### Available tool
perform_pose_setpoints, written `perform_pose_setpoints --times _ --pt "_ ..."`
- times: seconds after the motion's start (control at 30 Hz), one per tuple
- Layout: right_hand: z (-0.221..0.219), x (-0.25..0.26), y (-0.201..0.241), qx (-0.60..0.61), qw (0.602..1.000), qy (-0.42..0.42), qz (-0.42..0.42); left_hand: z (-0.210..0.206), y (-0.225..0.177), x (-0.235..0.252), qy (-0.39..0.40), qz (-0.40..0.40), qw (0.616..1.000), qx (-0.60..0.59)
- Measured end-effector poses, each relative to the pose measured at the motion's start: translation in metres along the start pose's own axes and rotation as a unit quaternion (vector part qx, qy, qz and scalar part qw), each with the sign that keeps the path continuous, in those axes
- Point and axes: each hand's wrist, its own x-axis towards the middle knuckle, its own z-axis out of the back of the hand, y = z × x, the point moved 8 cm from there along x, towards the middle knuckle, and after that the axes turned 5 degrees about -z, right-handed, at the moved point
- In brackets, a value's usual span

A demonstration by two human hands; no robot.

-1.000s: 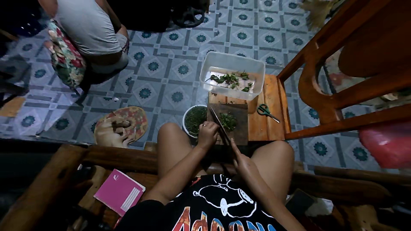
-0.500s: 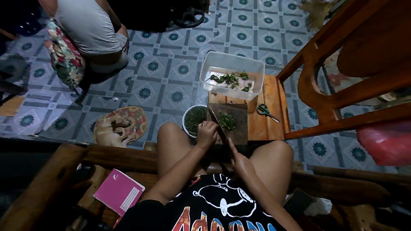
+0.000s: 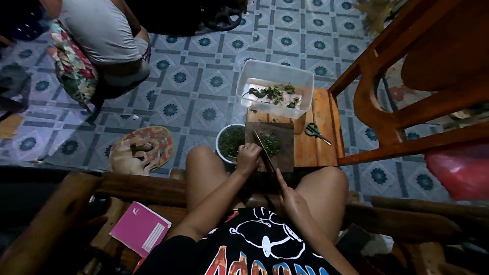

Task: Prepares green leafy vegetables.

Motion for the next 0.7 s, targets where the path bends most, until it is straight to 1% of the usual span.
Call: perform_pose_setpoints --times 0.1,0.2,0.3,0.4,0.53,0.7 --pt "-0.001 0.016 0.006 -0.009 1.0 0.003 -0.008 -0.001 0.002 -0.002 -0.001 -0.001 1.0 0.001" --pt "0.001 0.024 0.006 0.006 1.0 -0.012 0.016 -0.002 0.003 -0.003 -0.004 -0.001 1.0 -0.005" --pt "0.009 0.014 0.001 0.036 0.998 -0.021 0.038 -0.001 0.003 -0.003 -0.018 -0.005 1.0 -0.007" --pt "0.01 -0.003 -0.002 0.03 0.998 -0.023 0.046 0.0 0.005 -0.004 -0.029 -0.006 1.0 -0.004" --pt "0.001 -0.006 -0.006 0.005 1.0 0.003 0.021 -0.003 0.007 -0.004 -0.011 0.0 1.0 -0.004" --pt "-0.001 0.016 0.004 -0.006 1.0 0.009 0.002 -0.005 0.009 -0.006 -0.018 -0.006 1.0 0.007"
